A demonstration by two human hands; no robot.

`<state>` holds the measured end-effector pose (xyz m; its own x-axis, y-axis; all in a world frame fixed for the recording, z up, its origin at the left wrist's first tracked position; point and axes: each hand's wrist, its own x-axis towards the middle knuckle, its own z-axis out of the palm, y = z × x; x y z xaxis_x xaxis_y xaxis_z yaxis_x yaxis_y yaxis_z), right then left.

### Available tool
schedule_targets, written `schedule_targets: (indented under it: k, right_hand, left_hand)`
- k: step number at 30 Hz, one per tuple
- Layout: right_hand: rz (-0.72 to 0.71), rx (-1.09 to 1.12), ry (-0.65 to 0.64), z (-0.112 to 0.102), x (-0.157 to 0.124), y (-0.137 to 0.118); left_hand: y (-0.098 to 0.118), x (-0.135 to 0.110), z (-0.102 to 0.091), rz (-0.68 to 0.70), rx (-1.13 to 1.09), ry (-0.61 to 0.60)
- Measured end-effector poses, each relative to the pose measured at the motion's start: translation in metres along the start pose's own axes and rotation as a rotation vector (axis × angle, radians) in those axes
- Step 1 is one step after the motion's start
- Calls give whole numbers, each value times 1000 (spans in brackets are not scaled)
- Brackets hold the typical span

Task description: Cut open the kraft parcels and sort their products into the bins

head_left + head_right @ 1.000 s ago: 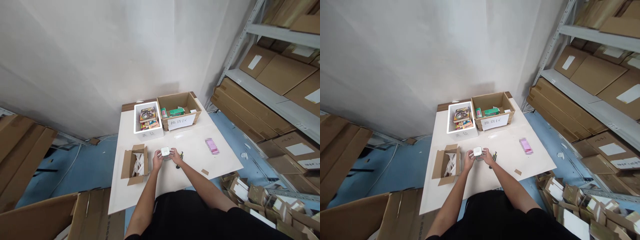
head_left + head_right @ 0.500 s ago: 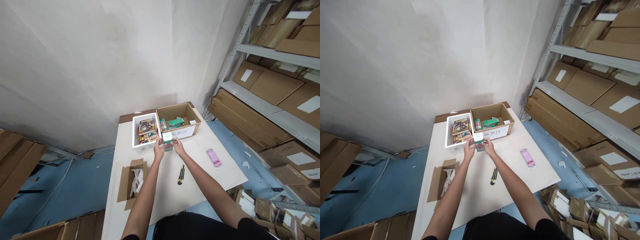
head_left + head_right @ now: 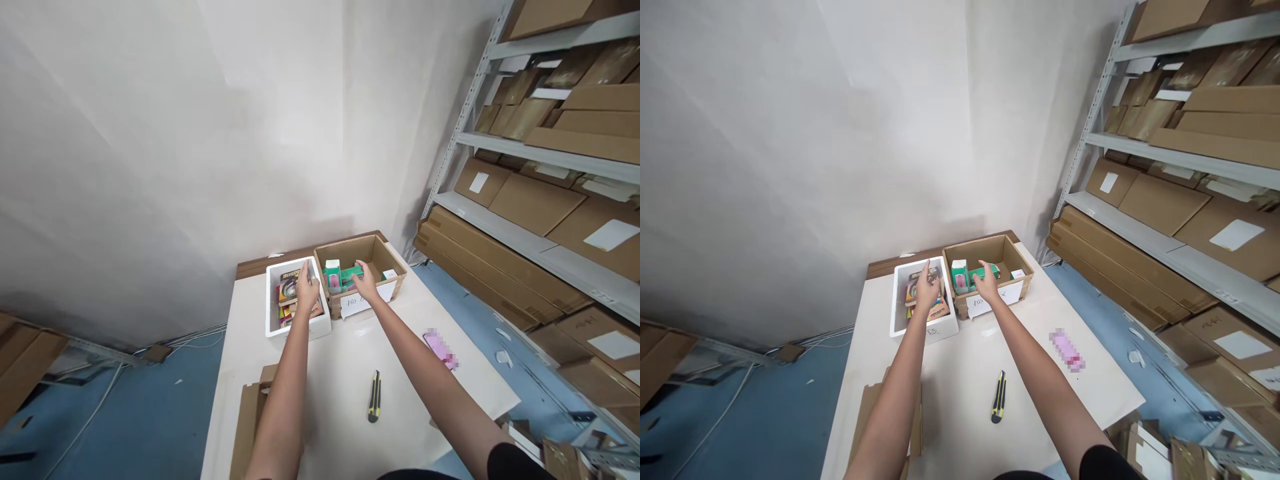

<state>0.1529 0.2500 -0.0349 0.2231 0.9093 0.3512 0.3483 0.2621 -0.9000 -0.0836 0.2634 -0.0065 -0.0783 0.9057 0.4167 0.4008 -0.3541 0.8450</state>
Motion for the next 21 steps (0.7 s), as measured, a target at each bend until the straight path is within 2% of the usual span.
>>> schedule_targets:
  k: [4, 10, 16, 18, 21]
  right_hand:
    - [-46, -94, -61, 19, -61, 9]
    - [-69, -154, -261, 39, -143, 2]
    - [-44, -98, -407, 53, -208, 2]
    - [-20, -62, -478, 67, -234, 2]
    - [-4, 24, -650, 94, -280, -2]
  left_hand:
    - [-17, -50, -33, -68, 7, -42]
    - [-34, -137, -87, -166, 72, -62]
    - [-49, -256, -154, -324, 400, -106]
    - [-52, -296, -175, -401, 484, -178]
    - [-57, -350, -197, -549, 528, -324]
